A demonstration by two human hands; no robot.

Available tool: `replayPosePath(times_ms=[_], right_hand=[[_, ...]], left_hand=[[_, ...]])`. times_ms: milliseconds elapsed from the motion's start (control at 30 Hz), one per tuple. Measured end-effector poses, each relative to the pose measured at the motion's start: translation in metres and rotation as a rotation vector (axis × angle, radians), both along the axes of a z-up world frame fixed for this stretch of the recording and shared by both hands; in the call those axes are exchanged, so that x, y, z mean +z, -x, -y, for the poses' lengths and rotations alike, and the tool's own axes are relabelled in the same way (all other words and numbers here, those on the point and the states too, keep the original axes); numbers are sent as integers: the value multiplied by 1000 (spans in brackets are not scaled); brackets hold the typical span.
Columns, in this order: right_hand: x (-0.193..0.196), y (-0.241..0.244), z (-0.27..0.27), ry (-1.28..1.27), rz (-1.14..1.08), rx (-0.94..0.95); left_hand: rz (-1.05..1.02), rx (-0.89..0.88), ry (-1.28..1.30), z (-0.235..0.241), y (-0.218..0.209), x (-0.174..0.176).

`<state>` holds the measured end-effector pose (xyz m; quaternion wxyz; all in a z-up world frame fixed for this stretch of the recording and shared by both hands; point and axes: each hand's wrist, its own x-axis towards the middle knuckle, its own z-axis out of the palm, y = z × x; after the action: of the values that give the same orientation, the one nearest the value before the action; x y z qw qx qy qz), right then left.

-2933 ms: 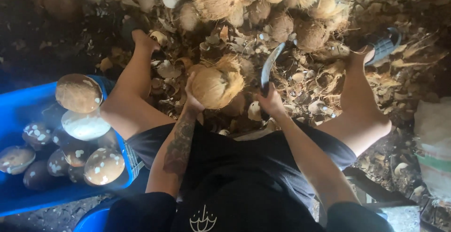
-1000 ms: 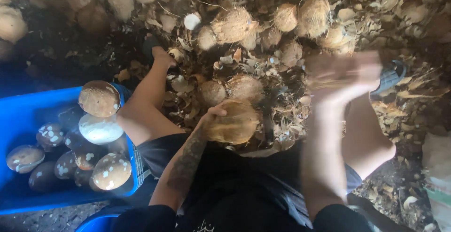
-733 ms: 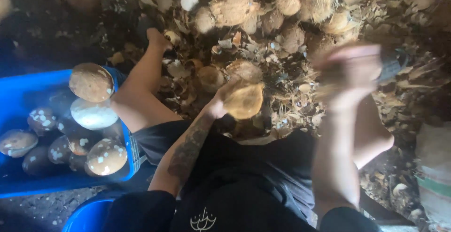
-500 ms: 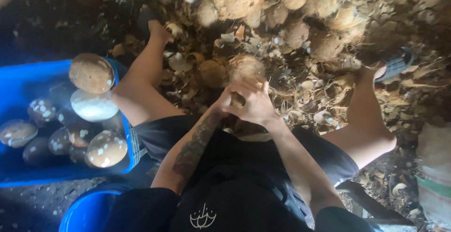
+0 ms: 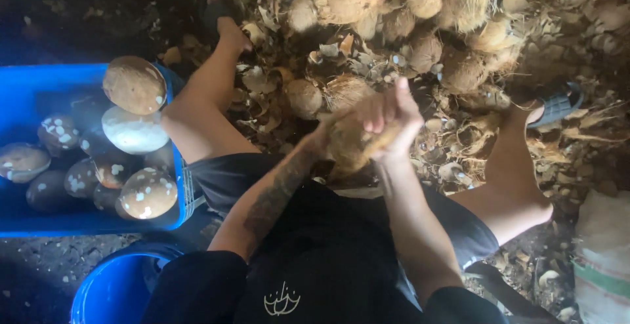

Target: The person sits on the ground and uses a curved knife to peel the husk off a coconut. They rotate the coconut and scrape away the fibrous outer layer until the hard shell is exposed. The peeled coconut is then placed into a blue crate.

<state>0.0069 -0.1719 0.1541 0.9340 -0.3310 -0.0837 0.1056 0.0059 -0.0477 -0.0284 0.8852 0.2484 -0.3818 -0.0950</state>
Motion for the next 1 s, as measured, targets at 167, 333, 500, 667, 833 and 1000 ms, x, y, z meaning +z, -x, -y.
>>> replayPosePath(times_ms=[167,333,500,667,833,1000], right_hand=[[3,12,8,-275,0,101],[6,-7,14,-285,49,97],[12,-34,63,-328,-83,-98],[19,-58,127,-213,-409,-501],[-2,-65,135,-335,-246,-400],[-26,-83,147,-334,-476,-630]], left_hand=[[-247,-295,-613,-47,-8,66],[-144,-58,-863,-22,12,95],[-495,-45,-865,-20,9,117],[-321,-168,-342,-28,22,83],[-593,-159,-296,-27,34,29],[-771,-169,-275,-19,34,18]])
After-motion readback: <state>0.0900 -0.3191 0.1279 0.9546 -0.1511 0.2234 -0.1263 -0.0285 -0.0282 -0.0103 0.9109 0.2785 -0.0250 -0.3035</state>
